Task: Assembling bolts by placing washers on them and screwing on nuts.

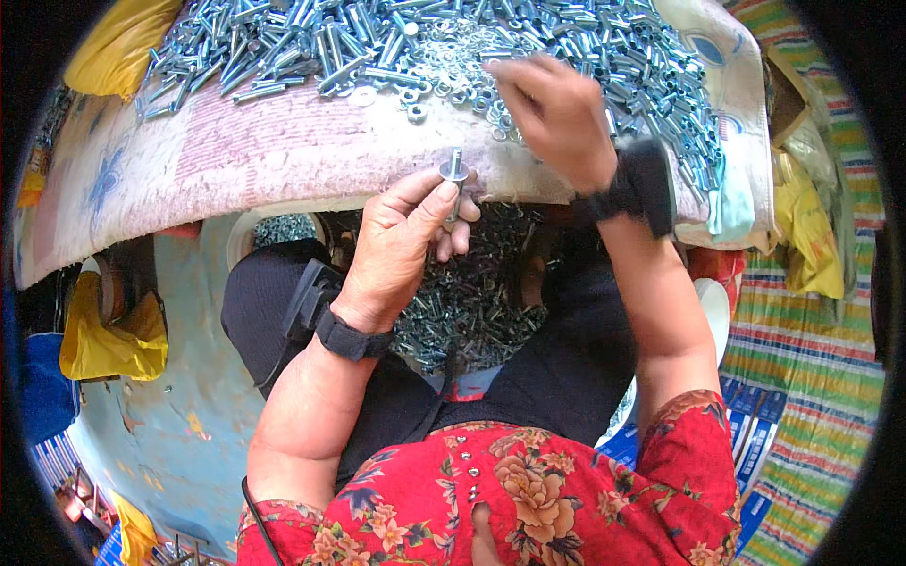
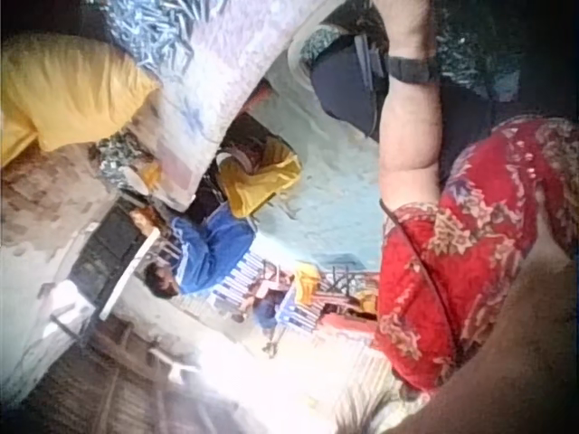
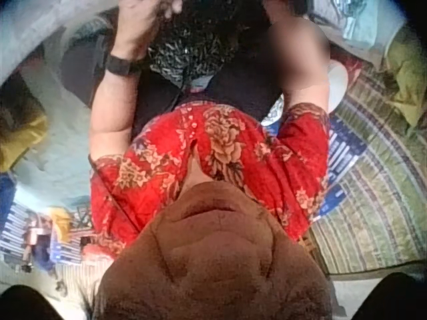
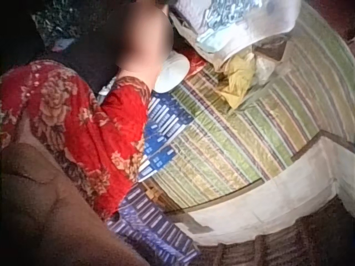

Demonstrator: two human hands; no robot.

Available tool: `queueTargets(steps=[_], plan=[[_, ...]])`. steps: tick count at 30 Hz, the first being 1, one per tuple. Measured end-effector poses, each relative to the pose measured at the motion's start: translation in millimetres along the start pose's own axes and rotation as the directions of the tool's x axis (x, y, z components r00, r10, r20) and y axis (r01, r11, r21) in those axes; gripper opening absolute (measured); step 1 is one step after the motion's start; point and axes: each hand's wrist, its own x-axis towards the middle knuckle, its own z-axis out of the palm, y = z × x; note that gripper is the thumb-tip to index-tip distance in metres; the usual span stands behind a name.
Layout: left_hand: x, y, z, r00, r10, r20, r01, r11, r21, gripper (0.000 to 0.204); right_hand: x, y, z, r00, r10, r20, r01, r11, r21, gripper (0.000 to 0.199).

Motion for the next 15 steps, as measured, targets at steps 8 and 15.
queueTargets(steps=[8,15], plan=[[1,-6,0,0.999,-0.021,-0.031,0.022,0.999,0.033,0.024,32,33,44,0.952,0.132,0.275,-0.038,0.945,-0.324,0.021],[3,-3,0,1.000,-0.019,0.002,0.019,0.998,0.055,0.024,-13,42,-5,0.951,0.296,-0.089,-0.303,0.950,-0.077,0.017]])
